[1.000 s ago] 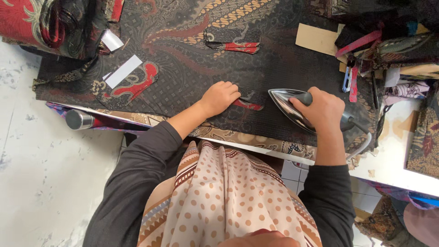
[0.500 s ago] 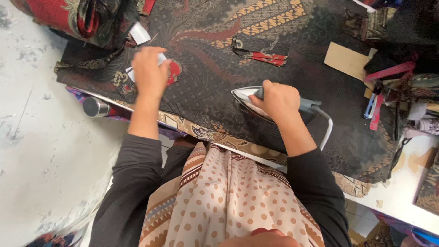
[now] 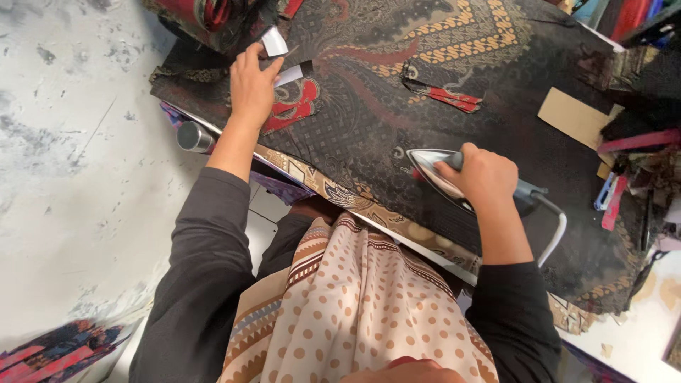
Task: The person irons a large patterned fabric on a table, repeatedly smoothing and folding sections while using an iron. The person also handles small white paper pieces and a red ribbon, placing them on the fabric and ironing over them.
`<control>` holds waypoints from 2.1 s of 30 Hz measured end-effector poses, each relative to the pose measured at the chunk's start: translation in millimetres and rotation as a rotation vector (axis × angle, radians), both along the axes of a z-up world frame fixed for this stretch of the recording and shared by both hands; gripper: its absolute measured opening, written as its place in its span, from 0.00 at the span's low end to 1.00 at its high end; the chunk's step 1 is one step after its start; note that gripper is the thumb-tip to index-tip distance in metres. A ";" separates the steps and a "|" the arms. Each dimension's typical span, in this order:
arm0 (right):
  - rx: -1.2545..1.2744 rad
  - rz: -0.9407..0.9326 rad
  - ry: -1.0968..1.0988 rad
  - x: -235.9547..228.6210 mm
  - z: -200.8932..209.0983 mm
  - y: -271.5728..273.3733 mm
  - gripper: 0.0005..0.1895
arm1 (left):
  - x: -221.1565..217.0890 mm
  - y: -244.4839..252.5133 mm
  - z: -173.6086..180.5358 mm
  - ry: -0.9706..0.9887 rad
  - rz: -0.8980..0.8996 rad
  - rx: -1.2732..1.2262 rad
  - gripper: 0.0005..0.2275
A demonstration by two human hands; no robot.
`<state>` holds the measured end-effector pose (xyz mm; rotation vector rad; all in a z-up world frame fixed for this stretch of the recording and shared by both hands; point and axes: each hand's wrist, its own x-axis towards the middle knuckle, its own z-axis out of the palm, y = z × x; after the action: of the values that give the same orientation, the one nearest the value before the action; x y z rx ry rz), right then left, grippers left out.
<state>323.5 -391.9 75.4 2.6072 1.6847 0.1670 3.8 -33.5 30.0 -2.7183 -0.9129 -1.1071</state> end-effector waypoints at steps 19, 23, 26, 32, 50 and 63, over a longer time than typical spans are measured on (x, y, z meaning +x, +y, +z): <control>-0.001 -0.508 -0.034 89.8 -10.9 -127.4 0.30 | 195.6 -209.0 -43.4 0.110 -0.847 -0.287 0.01; -0.014 -0.417 0.010 76.5 6.5 -134.9 0.29 | 180.6 -213.4 -59.3 0.085 -0.856 -0.195 0.05; 0.166 -0.263 0.109 56.0 19.0 -125.6 0.27 | 182.2 -210.3 -51.5 0.072 -0.880 -0.216 0.05; 0.051 -0.066 -0.019 9.9 0.0 -47.7 0.29 | 154.1 -175.3 -23.7 -0.048 -0.814 -0.350 0.07; 0.066 0.140 0.049 -24.3 -3.8 56.7 0.29 | 1.6 34.8 -30.2 0.091 0.019 -0.286 0.13; -0.038 -0.231 -0.032 55.3 0.7 -98.7 0.30 | 2.2 21.6 -3.2 0.042 -0.002 -0.016 0.06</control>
<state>378.8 -490.7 76.1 2.7276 1.3491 0.1669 5.9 -11.9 26.8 -2.7447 -0.9174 -1.0428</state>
